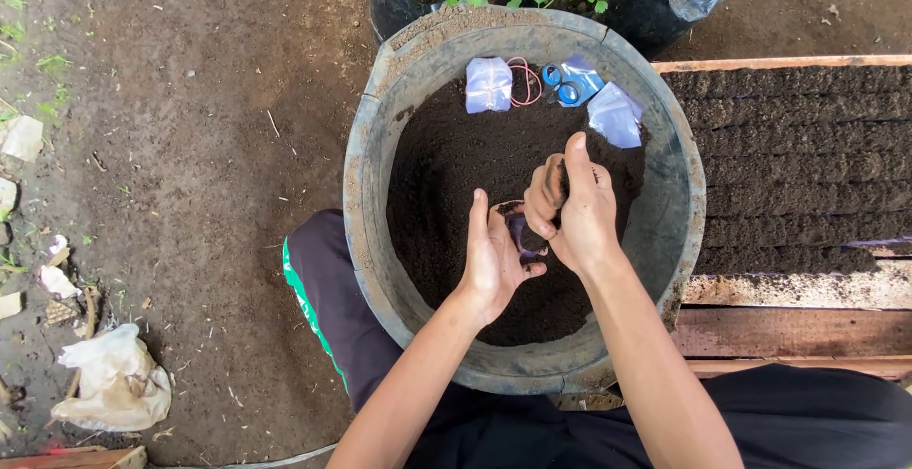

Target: Preparing soil and small packets for planting, including using a small tool to poke holes in a seedling tray.

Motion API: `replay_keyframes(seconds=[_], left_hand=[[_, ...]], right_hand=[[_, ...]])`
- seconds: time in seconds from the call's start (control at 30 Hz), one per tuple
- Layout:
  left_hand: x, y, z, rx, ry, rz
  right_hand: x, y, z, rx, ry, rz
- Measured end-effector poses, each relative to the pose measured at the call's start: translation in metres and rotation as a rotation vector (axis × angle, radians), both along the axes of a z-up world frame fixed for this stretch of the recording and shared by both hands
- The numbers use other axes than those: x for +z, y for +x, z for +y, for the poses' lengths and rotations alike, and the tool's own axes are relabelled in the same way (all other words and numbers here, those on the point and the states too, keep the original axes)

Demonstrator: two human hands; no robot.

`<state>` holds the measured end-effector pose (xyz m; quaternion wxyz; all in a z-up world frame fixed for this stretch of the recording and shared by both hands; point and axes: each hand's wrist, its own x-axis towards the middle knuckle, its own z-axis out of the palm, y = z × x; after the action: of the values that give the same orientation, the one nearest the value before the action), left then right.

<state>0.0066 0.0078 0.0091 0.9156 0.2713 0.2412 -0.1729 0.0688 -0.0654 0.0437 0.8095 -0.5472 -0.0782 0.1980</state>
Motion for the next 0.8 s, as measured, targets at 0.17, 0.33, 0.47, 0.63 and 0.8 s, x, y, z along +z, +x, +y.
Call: replay_keyframes(seconds=[0.17, 0.33, 0.47, 0.63, 0.8], left_hand=[[-0.006, -0.002, 0.0, 0.008, -0.008, -0.008], [-0.005, -0.001, 0.0, -0.016, 0.014, -0.025], [0.0, -0.002, 0.002, -0.037, 0.001, -0.017], [0.009, -0.002, -0.005, -0.076, 0.022, -0.042], [0.003, 0.0, -0.027, 0.034, -0.085, 0.157]], right_hand=[[-0.005, -0.002, -0.005, 0.092, 0.088, -0.017], [0.001, -0.005, -0.014, 0.115, 0.073, -0.078], [0.006, -0.012, -0.041, 0.033, -0.364, -0.215], [0.03, -0.033, -0.044, 0.065, -1.066, -0.503], [0.007, -0.032, -0.06, -0.067, -1.217, -0.791]])
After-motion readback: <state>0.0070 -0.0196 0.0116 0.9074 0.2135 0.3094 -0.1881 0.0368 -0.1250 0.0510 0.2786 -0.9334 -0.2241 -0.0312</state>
